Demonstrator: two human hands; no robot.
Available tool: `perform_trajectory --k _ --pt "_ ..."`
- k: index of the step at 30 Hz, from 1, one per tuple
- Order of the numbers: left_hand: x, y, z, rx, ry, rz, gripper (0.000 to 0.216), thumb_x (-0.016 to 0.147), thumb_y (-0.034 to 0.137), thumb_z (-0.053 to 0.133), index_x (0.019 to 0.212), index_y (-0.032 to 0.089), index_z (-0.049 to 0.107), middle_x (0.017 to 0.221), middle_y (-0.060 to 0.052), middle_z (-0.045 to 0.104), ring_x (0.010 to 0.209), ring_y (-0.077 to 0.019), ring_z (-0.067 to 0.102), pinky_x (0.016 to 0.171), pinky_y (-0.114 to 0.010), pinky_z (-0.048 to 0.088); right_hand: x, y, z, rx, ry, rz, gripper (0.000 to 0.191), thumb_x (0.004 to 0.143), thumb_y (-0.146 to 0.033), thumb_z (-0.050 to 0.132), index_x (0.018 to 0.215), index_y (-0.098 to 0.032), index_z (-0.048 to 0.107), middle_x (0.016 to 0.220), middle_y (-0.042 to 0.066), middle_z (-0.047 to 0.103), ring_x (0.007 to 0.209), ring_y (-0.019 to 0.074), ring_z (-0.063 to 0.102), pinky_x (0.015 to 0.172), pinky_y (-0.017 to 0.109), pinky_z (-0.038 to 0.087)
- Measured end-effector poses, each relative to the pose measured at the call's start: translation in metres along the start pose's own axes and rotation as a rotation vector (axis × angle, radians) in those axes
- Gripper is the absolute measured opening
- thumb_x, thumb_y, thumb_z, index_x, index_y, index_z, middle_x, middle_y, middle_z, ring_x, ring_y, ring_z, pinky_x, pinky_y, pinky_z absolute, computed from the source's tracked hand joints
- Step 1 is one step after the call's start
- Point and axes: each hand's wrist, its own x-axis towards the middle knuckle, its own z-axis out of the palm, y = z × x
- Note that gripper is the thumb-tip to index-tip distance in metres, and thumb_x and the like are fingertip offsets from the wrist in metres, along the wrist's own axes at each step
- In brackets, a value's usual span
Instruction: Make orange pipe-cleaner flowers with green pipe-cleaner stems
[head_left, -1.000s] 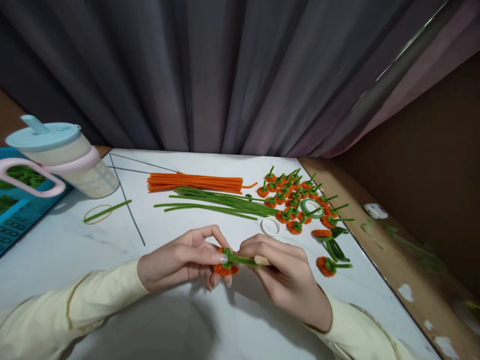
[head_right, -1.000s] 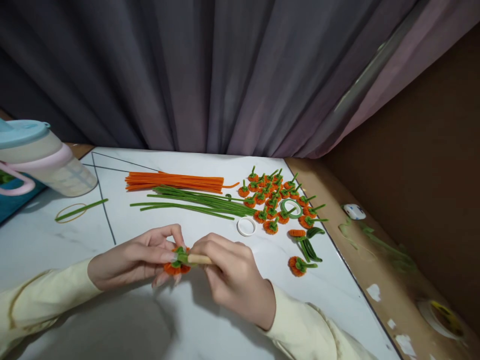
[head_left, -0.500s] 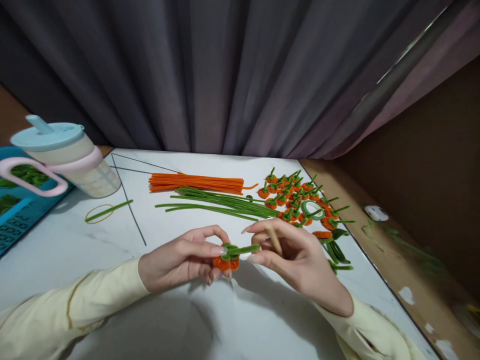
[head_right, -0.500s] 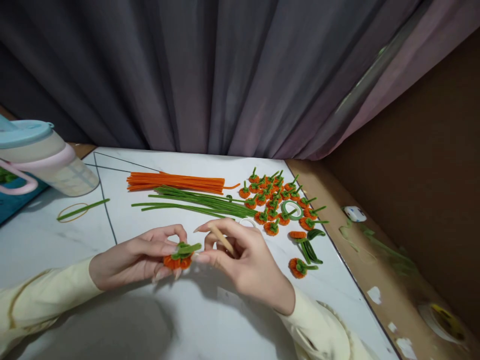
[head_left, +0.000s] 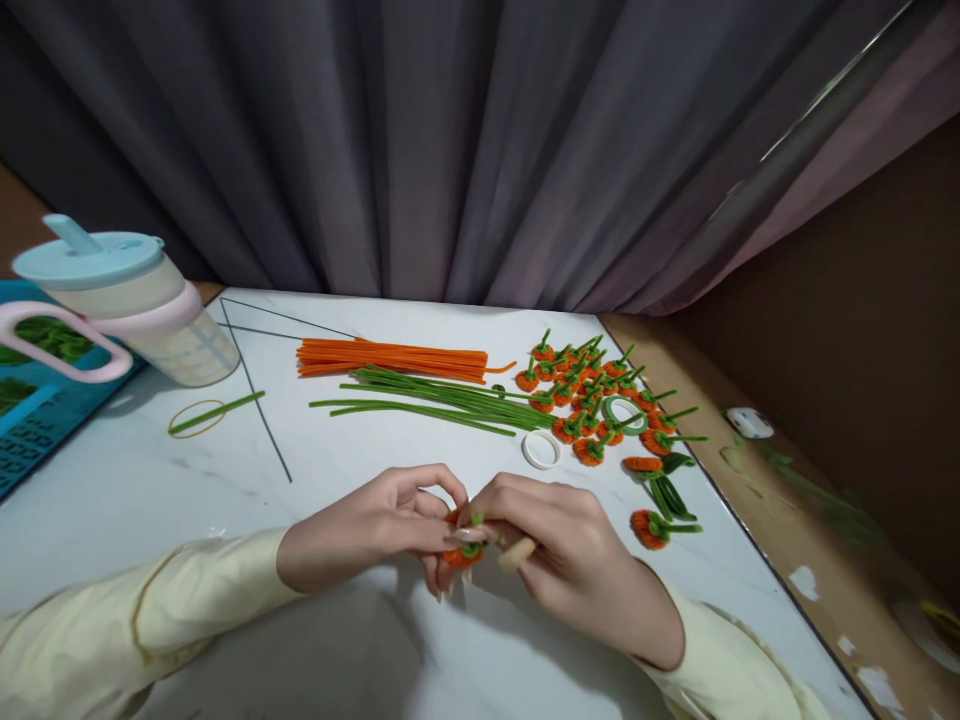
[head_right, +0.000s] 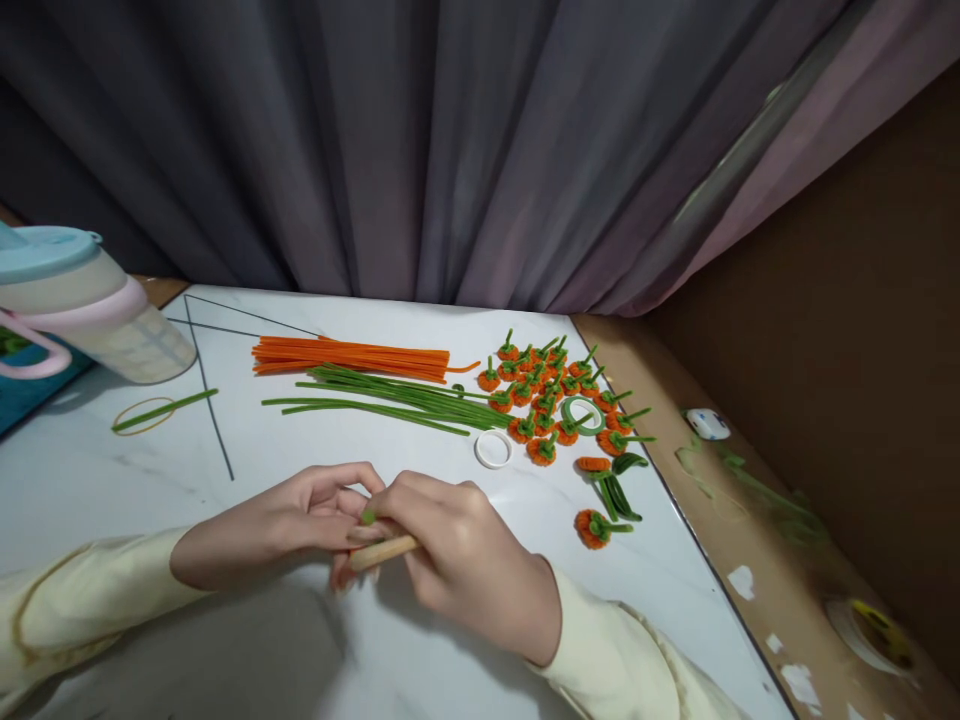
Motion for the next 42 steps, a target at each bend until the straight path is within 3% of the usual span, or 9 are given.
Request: perform_trajectory --k 6,10,13,15,18,21,27,37,42 --pt "0.004 -0.006 -0.005 -0.235 -0.076 -0.030 0.024 0.072 0.024 0.069 0.086 0.014 0.052 0.070 -0.006 0.066 0.050 -0.0126 0.059 0.049 -0.022 0.045 0.007 0.001 -0.013 -0.019 0.035 0.165 0.004 0.084 -0.015 0.054 0.087 -0.017 0.055 0.069 0.000 0.059 0.055 0.0087 0.052 0.049 0.017 0.038" --pt "0.006 -0.008 -0.012 -0.358 -0.129 -0.009 0.019 0.072 0.018 0.067 0.086 0.012 0.055 0.073 -0.009 0.068 0.050 -0.0108 0.059 0.045 -0.017 0.044 0.003 0.022 -0.027 -0.202 -0.114 0.363 0.016 0.084 -0.032 0.059 0.089 -0.018 0.054 0.068 -0.001 0.059 0.052 0.0105 0.051 0.045 0.019 0.036" --pt "0.009 -0.011 -0.016 -0.389 -0.138 0.018 0.017 0.073 0.017 0.066 0.086 0.012 0.056 0.073 -0.010 0.068 0.048 -0.0101 0.059 0.044 -0.016 0.043 -0.012 0.046 -0.012 -0.355 -0.156 0.417 0.004 0.088 -0.020 0.050 0.089 -0.017 0.052 0.071 0.002 0.060 0.057 0.0136 0.055 0.051 0.022 0.041" --pt "0.011 -0.014 -0.018 -0.391 -0.130 0.013 0.018 0.074 0.018 0.066 0.087 0.013 0.055 0.074 -0.010 0.068 0.049 -0.0102 0.059 0.045 -0.017 0.043 -0.024 0.058 0.004 -0.398 -0.160 0.422 0.010 0.088 -0.010 0.044 0.089 -0.016 0.052 0.079 0.005 0.060 0.064 0.0147 0.058 0.057 0.024 0.045" --pt "0.013 -0.018 -0.019 -0.373 -0.109 -0.008 0.018 0.075 0.018 0.066 0.088 0.013 0.055 0.074 -0.010 0.068 0.050 -0.0102 0.059 0.047 -0.017 0.044 -0.034 0.059 0.018 -0.492 -0.066 0.286 0.013 0.091 -0.014 0.041 0.097 -0.015 0.053 0.086 0.008 0.060 0.074 0.0178 0.060 0.062 0.028 0.049" --pt "0.015 -0.021 -0.019 -0.357 -0.098 -0.025 0.018 0.074 0.019 0.066 0.087 0.013 0.056 0.071 -0.010 0.068 0.049 -0.0100 0.058 0.046 -0.017 0.044 -0.034 0.043 0.012 -0.550 0.049 0.027 0.020 0.093 -0.016 0.039 0.108 -0.012 0.052 0.094 0.013 0.062 0.083 0.0203 0.059 0.069 0.033 0.050" --pt "0.015 -0.023 -0.015 -0.362 -0.103 -0.045 0.017 0.073 0.018 0.067 0.084 0.013 0.056 0.065 -0.007 0.067 0.047 -0.0107 0.059 0.046 -0.017 0.048 -0.030 0.017 -0.001 -0.620 0.029 -0.434 0.028 0.090 -0.006 0.035 0.102 -0.001 0.060 0.094 0.018 0.066 0.084 0.0248 0.060 0.068 0.037 0.048" --pt "0.012 -0.019 -0.012 -0.363 -0.116 -0.065 0.015 0.072 0.017 0.068 0.080 0.012 0.056 0.063 -0.006 0.066 0.049 -0.0110 0.059 0.044 -0.016 0.046 -0.021 0.016 -0.004 -0.677 -0.047 -0.611 0.034 0.087 -0.007 0.032 0.092 0.000 0.065 0.089 0.018 0.067 0.078 0.0239 0.062 0.066 0.035 0.050" --pt "0.010 -0.016 -0.010 -0.299 -0.084 -0.028 0.017 0.072 0.018 0.069 0.081 0.013 0.055 0.063 -0.004 0.065 0.048 -0.0111 0.059 0.046 -0.018 0.044 -0.018 0.011 -0.009 -0.586 -0.126 -0.549 0.034 0.088 -0.005 0.031 0.088 -0.002 0.064 0.081 0.016 0.065 0.071 0.0225 0.058 0.061 0.034 0.047"
